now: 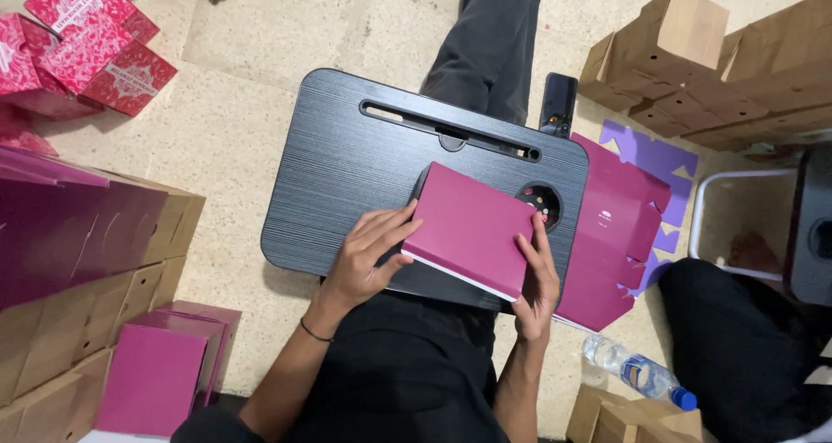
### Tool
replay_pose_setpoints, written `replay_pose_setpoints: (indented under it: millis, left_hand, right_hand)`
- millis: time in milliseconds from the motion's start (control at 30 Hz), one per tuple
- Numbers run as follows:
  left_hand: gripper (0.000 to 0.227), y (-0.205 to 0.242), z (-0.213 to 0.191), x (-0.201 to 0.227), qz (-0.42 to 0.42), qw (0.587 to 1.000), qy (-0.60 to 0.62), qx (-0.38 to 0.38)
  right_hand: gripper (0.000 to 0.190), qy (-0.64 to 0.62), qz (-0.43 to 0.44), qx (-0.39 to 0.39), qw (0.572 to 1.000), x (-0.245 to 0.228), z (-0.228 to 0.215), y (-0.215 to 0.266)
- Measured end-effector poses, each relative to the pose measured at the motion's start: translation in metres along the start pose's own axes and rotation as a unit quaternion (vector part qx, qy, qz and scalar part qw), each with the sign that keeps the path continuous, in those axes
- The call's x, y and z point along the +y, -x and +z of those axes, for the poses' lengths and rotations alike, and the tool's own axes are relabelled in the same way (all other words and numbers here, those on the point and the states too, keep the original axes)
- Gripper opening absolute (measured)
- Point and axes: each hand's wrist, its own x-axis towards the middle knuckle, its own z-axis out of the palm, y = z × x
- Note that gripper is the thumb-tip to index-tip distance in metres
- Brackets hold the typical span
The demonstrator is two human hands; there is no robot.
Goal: The person assembles a pink and white cardboard box by folding the flaps and tucking the tabs into slots. They work on a grey lap desk while sitting on the floor, surrounded by stacks of similar boxes.
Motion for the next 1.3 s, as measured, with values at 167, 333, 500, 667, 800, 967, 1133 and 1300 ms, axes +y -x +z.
replay_pose_setpoints:
  millis: [167,333,500,667,800,967,1133,1300]
  left_hand:
    - [0.035,-0.002,0.0,0.0,0.006,1.0,-0.019,0.024]
    - [0.03,-0.002,-0.001,0.004,-0.006,0.999,-0.016,0.03]
    - [0.024,-0.001,0.0,0.001,0.012,0.998,-0.039,0.043]
    - [0.025,0.0,-0.002,-0.001,0.02,0.997,-0.068,0.039]
    - [0.025,-0.001,-0.003,0.002,0.019,0.996,-0.074,0.041]
    - [0.026,-0.001,-0.006,0.005,0.023,0.995,-0.087,0.032]
    - [0.025,-0.002,-0.008,0.005,0.026,0.995,-0.091,0.033]
    - [0.026,-0.003,-0.01,0.005,0.014,0.998,-0.047,0.028]
  right_hand:
    - [0.095,-0.004,0.011,-0.011,1.0,0.002,-0.001,0.004]
    - [0.096,-0.017,0.017,-0.013,1.0,0.009,-0.001,0.007]
    - [0.097,0.017,0.008,-0.02,1.0,0.014,0.001,0.008]
    - [0.094,0.036,0.003,-0.032,0.999,0.005,0.003,0.005]
    - [0.091,0.042,-0.007,-0.032,0.999,0.005,0.0,0.005]
    - [0.074,0.038,-0.013,-0.016,0.999,0.016,-0.005,0.01]
    - [0.064,0.063,0.003,0.03,0.998,0.062,-0.018,0.039]
    - [0.061,0.11,-0.003,0.071,0.991,0.084,-0.025,0.051]
